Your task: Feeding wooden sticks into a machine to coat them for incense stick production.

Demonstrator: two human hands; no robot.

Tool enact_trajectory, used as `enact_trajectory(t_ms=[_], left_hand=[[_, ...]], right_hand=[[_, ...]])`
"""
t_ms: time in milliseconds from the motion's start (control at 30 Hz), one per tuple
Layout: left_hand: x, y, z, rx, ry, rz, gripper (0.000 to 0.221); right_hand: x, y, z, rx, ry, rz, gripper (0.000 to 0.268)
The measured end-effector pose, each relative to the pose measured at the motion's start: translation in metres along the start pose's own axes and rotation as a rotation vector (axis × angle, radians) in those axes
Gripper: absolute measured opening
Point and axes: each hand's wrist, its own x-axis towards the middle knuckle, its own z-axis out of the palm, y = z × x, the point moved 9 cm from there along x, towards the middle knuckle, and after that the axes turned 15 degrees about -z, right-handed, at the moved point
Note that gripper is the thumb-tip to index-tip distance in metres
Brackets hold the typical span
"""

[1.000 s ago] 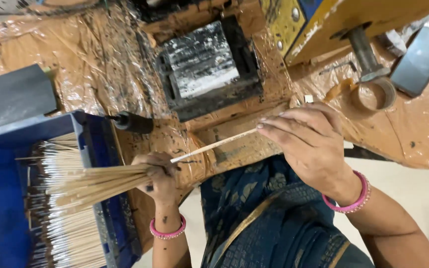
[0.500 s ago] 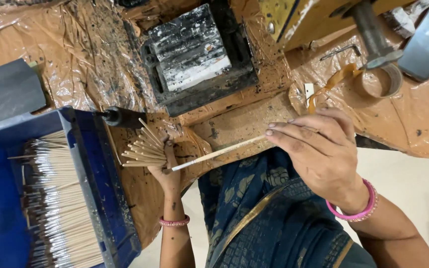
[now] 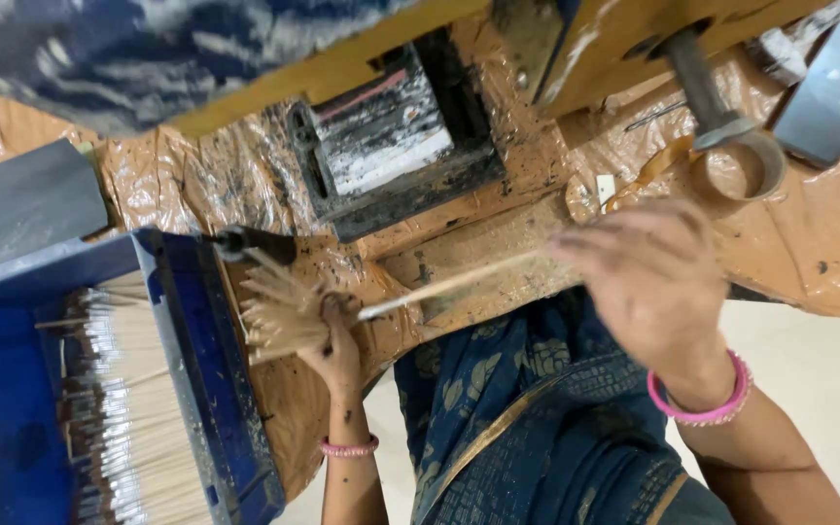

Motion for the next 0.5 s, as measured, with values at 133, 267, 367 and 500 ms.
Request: enact_trajectory(t_ms=[133, 267, 367, 500], left_hand=[[-0.024, -0.031, -0.025, -0.308, 0.169, -0.030, 0.027], [-0.025, -0.036, -0.017, -0.438, -0.009, 0.027, 0.021], [-0.012, -0.051, 0.022, -0.458, -0.363, -0.187, 0.021], [-0.030, 0.061, 0.049, 0.033, -0.666, 0.172, 0.037]], right_hand=[[-0.032, 0.083, -0.013, -0.059, 0.145, 0.224, 0.009], [-0.006, 0.095, -0.020, -0.238, 0.229, 0.236, 0.016], [-0.020, 0.091, 0.031, 0.233, 0.050, 0.483, 0.023], [-0.016, 0.026, 0.087, 1.129, -0.089, 0.364, 0.013]])
